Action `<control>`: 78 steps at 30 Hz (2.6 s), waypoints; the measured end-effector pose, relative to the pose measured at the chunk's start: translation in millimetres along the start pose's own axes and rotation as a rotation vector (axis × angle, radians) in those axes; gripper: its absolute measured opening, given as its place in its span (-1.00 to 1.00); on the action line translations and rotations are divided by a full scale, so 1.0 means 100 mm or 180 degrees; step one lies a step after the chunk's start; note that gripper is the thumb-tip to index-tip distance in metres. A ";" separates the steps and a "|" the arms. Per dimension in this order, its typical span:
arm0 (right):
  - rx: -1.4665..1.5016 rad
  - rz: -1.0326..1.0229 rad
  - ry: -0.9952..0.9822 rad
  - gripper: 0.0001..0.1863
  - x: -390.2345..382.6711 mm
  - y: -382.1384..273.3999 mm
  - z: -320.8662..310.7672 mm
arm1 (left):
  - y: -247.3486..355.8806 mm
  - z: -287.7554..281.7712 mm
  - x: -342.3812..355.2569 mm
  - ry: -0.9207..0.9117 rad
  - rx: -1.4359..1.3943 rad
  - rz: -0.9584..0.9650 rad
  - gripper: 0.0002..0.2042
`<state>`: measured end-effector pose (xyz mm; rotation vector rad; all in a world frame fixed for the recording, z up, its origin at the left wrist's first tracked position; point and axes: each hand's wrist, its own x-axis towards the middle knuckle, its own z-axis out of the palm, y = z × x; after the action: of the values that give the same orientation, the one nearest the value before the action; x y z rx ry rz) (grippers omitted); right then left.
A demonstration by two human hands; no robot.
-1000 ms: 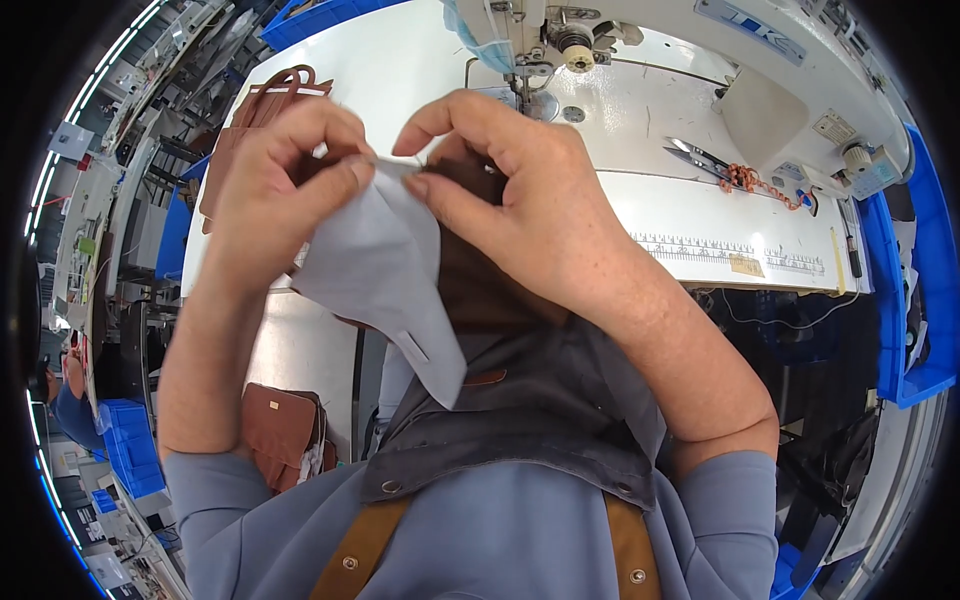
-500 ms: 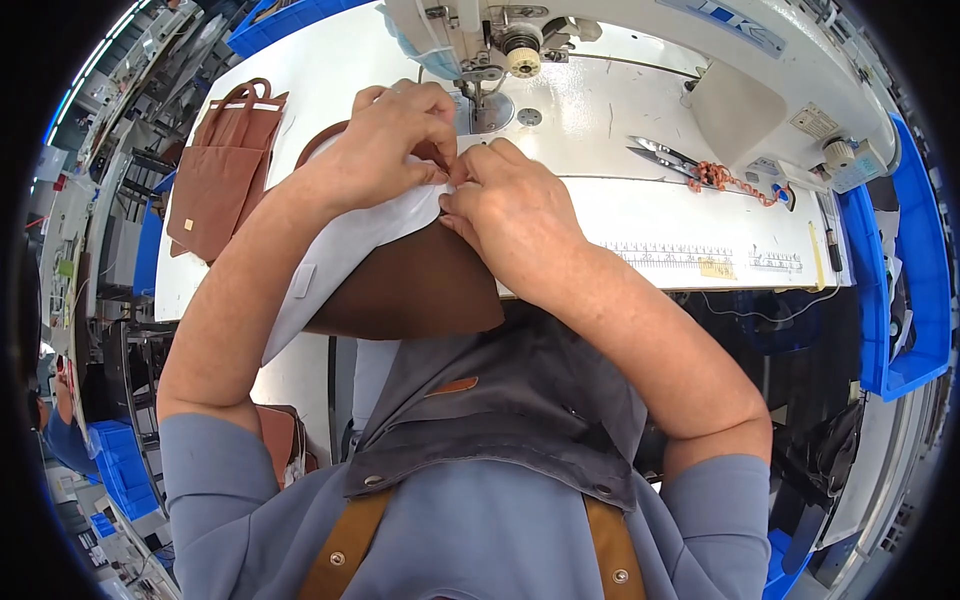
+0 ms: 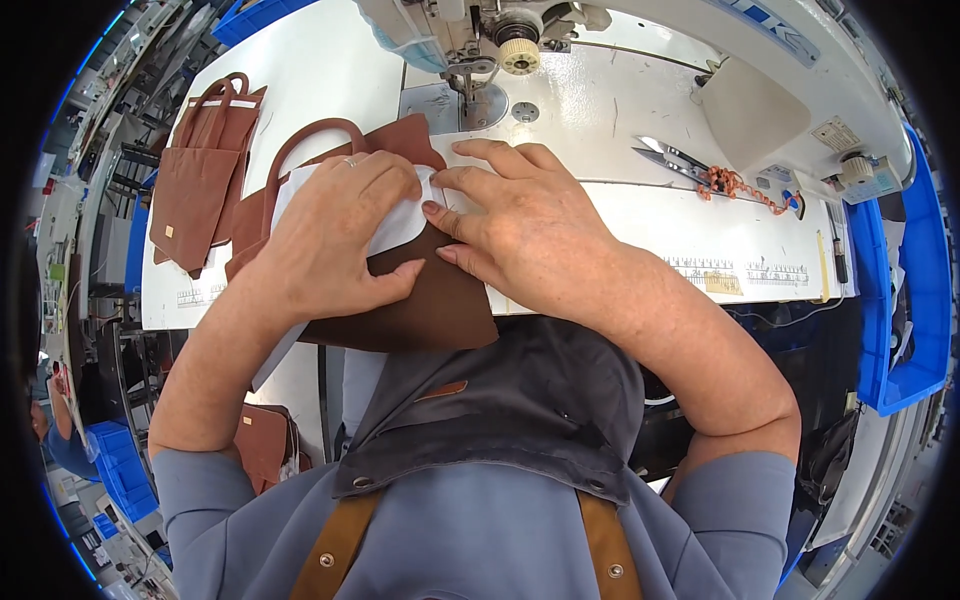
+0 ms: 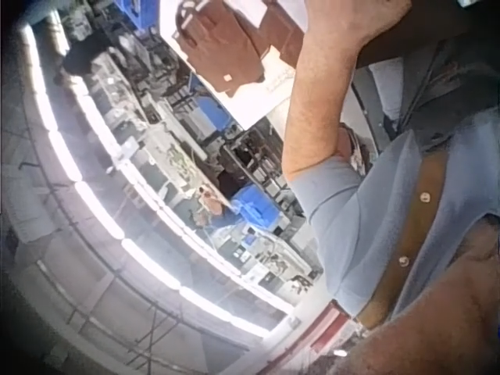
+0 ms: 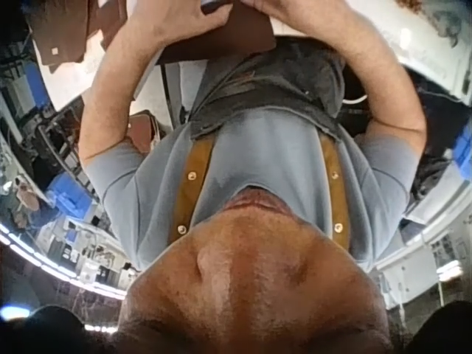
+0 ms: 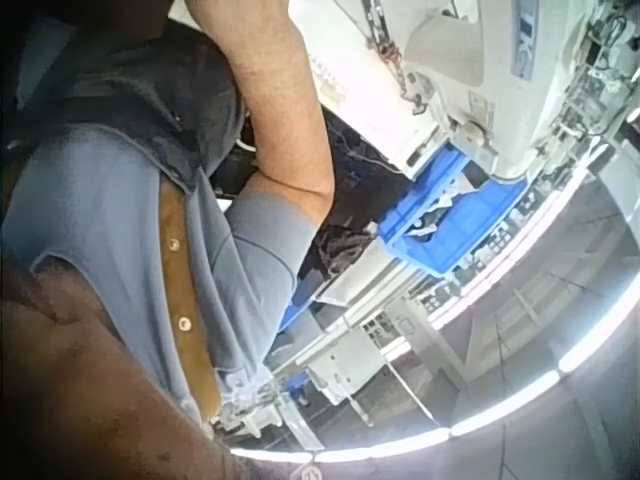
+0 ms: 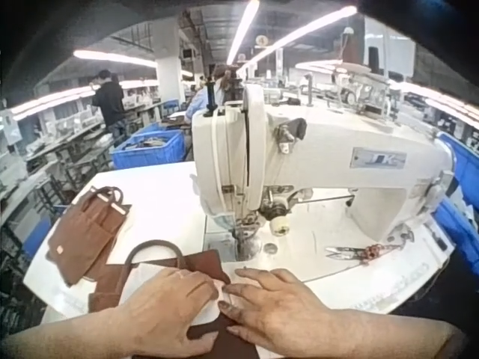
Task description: Sewing and assembling various parts of leather bags using an industrial sewing machine.
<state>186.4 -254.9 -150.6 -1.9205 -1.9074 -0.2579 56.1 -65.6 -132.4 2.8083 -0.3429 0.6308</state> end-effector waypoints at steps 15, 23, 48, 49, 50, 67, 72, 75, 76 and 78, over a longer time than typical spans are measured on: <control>0.0000 -0.0077 -0.0033 -0.62 0.01 0.04 0.02 | -0.15 0.20 -0.08 0.0371 -0.0063 -0.0539 -0.82; -0.0053 -0.0081 0.0018 -0.61 0.01 0.10 0.01 | -0.24 0.24 -0.09 0.0139 -0.0124 -0.0502 -0.76; -0.0046 0.0551 0.0016 -0.56 0.18 0.62 0.09 | -0.89 0.46 0.60 0.0030 -0.0767 -0.0354 -0.78; -0.0048 0.0557 0.0003 -0.56 0.18 0.63 0.09 | -0.91 0.47 0.60 0.0035 -0.0826 -0.0338 -0.79; -0.0084 0.0550 0.0038 -0.57 0.19 0.62 0.10 | -0.93 0.47 0.61 0.0038 -0.0840 -0.0341 -0.79; -0.0093 0.0506 0.0145 -0.59 0.19 0.63 0.14 | -0.95 0.50 0.60 0.0280 -0.0685 -0.0006 -0.77; -0.0081 0.0516 0.0130 -0.59 0.19 0.62 0.14 | -0.93 0.48 0.60 0.0216 -0.0728 -0.0163 -0.77; -0.0062 0.0508 0.0139 -0.59 0.18 0.64 0.14 | -0.91 0.48 0.60 0.0219 -0.0738 -0.0248 -0.76; -0.0062 0.0513 0.0143 -0.59 0.19 0.63 0.13 | -0.90 0.48 0.59 0.0248 -0.0711 -0.0298 -0.75; -0.0173 0.0448 0.0125 -0.56 0.20 0.60 0.10 | -0.91 0.48 0.59 0.0231 -0.0674 -0.0291 -0.75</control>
<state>245.1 -230.4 -161.0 -2.0589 -1.7477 -0.3054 151.7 -4.1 -165.3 2.5763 -0.2500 0.6344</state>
